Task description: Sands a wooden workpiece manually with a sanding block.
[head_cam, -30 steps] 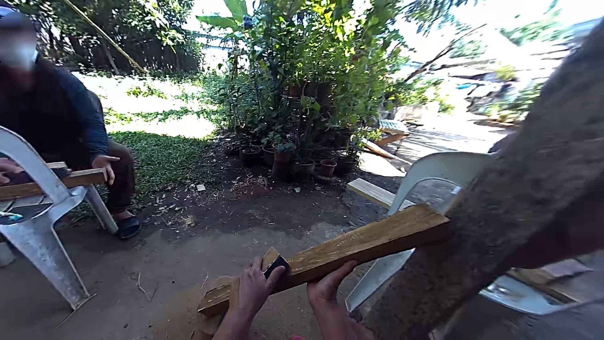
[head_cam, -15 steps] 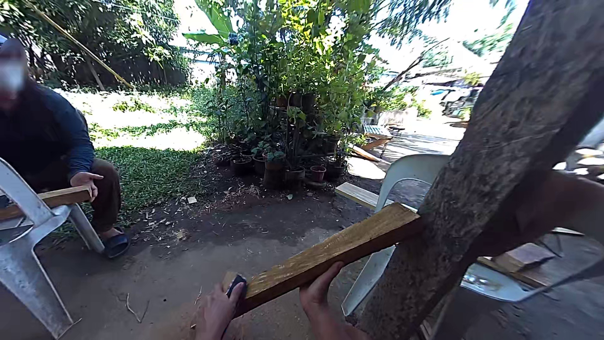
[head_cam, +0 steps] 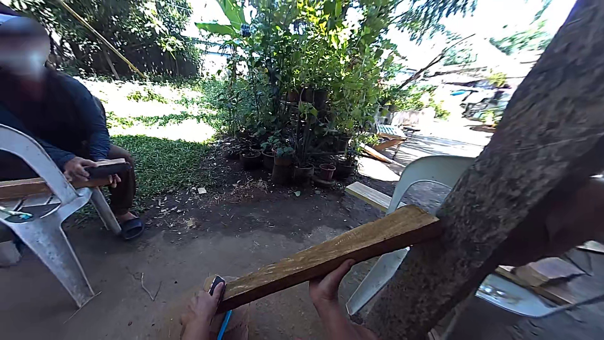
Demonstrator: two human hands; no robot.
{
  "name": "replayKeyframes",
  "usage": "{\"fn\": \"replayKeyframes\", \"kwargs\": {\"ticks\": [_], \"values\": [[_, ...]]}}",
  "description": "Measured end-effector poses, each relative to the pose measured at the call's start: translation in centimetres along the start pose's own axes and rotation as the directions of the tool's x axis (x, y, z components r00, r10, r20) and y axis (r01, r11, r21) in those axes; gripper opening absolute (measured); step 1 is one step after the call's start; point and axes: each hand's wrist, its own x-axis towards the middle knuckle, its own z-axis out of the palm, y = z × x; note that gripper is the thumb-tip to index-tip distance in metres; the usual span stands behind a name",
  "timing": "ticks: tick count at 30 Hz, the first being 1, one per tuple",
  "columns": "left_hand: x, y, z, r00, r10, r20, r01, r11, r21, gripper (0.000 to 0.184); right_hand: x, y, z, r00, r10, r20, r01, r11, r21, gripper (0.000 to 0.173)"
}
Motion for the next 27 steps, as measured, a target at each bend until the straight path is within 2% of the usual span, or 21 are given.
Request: {"fn": "replayKeyframes", "kwargs": {"ticks": [2,4,8,11,13,17,19,21,23,24,27], "values": [[-1.3,0.7,-0.4,1.0,0.018,0.007,-0.018,0.998,-0.056,0.094,-0.1,0.1,-0.1,1.0,-0.021,0.016,0.021,1.0,-0.017,0.098],[-4.4,3.1,-2.2,0.991,0.13,0.038,-0.126,0.988,-0.086,0.09,0.0,0.5,0.0,0.999,-0.041,0.017,0.041,0.999,-0.018,0.102],[-12.4,9.8,-5.9,0.884,0.44,0.157,-0.443,0.896,-0.022,0.085,-0.3,0.7,0.8,0.994,-0.106,-0.01,0.106,0.994,0.004,0.096],[-13.3,10.8,-5.5,0.835,0.539,0.113,-0.544,0.839,0.019,0.088,-0.2,0.7,0.9,0.988,-0.152,-0.022,0.152,0.988,0.021,0.093],[-11.6,10.0,-5.1,0.869,0.48,0.118,-0.488,0.872,0.041,0.089,0.0,0.7,0.9,0.988,-0.15,-0.017,0.151,0.988,0.027,0.093],[-4.7,5.0,-2.5,0.98,0.184,0.071,-0.186,0.983,0.009,0.093,0.2,0.6,0.5,0.993,-0.115,0.009,0.115,0.993,0.024,0.096],[-2.2,1.7,-1.7,0.998,0.028,0.055,-0.028,0.999,-0.016,0.094,0.3,0.6,0.3,0.993,-0.112,0.025,0.112,0.994,0.017,0.098],[-1.7,0.2,-1.5,0.997,-0.071,0.028,0.072,0.997,-0.005,0.092,0.3,0.5,0.2,0.994,-0.103,0.032,0.102,0.995,0.013,0.1],[-2.7,0.7,-1.8,0.997,-0.069,0.034,0.069,0.998,-0.001,0.092,0.2,0.3,0.2,0.994,-0.103,0.033,0.103,0.995,0.007,0.101],[-3.5,1.4,-2.2,0.999,-0.021,0.049,0.022,1.0,-0.015,0.091,0.2,0.4,0.2,0.993,-0.109,0.035,0.109,0.994,0.005,0.102],[-7.8,5.4,-3.9,0.962,0.252,0.108,-0.25,0.968,-0.037,0.089,0.1,0.6,0.4,0.99,-0.137,0.027,0.137,0.99,0.018,0.1]]}}
